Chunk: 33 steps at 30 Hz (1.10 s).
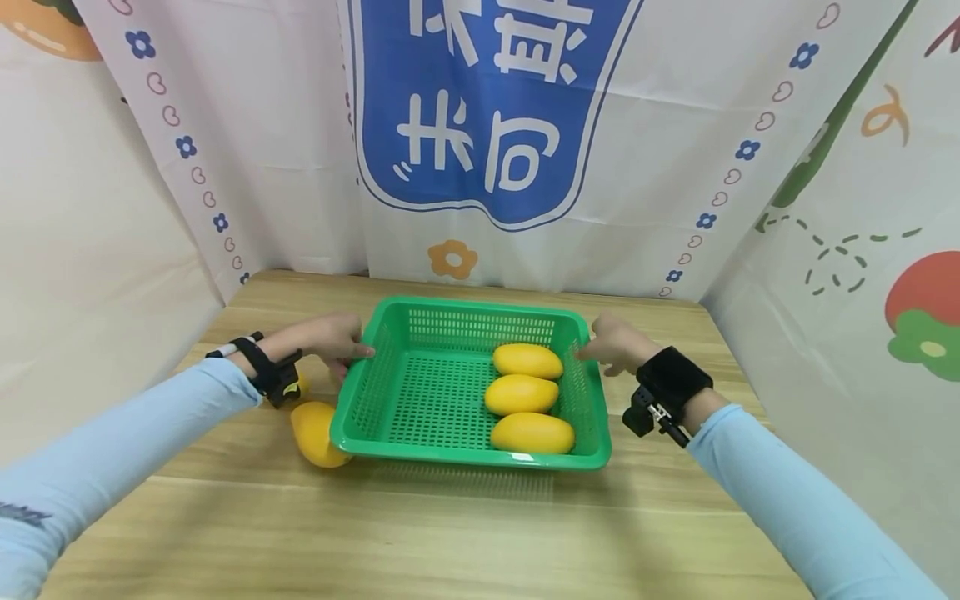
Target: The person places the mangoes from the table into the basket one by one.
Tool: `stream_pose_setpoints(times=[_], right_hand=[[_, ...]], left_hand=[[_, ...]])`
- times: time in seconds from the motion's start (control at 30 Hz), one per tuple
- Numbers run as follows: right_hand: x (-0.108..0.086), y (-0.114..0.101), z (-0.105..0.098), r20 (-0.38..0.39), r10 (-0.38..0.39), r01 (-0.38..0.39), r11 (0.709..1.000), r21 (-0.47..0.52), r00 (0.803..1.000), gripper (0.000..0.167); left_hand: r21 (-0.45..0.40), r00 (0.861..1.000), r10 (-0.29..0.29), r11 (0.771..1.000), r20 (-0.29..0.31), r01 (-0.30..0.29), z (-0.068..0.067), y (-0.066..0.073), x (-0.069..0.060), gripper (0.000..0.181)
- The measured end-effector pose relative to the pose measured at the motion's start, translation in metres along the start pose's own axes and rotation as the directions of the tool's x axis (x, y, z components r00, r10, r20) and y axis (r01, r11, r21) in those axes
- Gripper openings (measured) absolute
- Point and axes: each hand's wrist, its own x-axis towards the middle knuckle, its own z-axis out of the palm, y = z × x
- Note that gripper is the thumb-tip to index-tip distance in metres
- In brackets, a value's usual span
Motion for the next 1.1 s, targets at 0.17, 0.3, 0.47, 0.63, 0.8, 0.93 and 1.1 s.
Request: stream_pose_setpoints(times=[0.17, 0.3, 0.47, 0.63, 0.8, 0.93, 1.1], right_hand=[[0.006, 0.008, 0.004, 0.007, 0.003, -0.003, 1.000, -0.010, 1.000, 0.058], [0.008, 0.014, 0.004, -0.027, -0.003, 0.002, 0.998, -0.055, 1.000, 0.039], [0.008, 0.024, 0.001, -0.034, -0.010, 0.008, 0.998, -0.056, 0.999, 0.021], [0.009, 0.028, -0.001, -0.029, -0.005, 0.004, 1.000, -0.024, 1.000, 0.020], [0.011, 0.023, 0.004, -0.027, -0.009, 0.008, 0.998, -0.059, 1.000, 0.018], [0.013, 0.016, 0.007, -0.023, -0.022, 0.020, 0.995, -0.096, 0.999, 0.023], [0.014, 0.016, 0.005, -0.021, 0.007, -0.010, 0.992, -0.124, 1.000, 0.026]], left_hand=[[0.000, 1.000, 0.015, 1.000, 0.020, -0.015, -0.008, -0.002, -0.004, 0.034], [0.006, 1.000, 0.017, 1.000, 0.008, -0.017, -0.017, -0.004, -0.007, 0.034], [0.021, 0.998, 0.054, 0.998, -0.020, -0.053, -0.025, -0.014, -0.006, 0.028], [0.100, 0.987, 0.150, 0.985, -0.059, -0.144, -0.030, -0.032, -0.002, 0.022], [0.152, 0.973, 0.217, 0.967, -0.081, -0.203, -0.036, -0.049, -0.010, 0.026], [0.135, 0.976, 0.210, 0.970, -0.056, -0.201, -0.040, -0.058, -0.012, 0.034], [0.150, 0.978, 0.207, 0.968, -0.015, -0.203, -0.039, -0.057, -0.001, 0.046]])
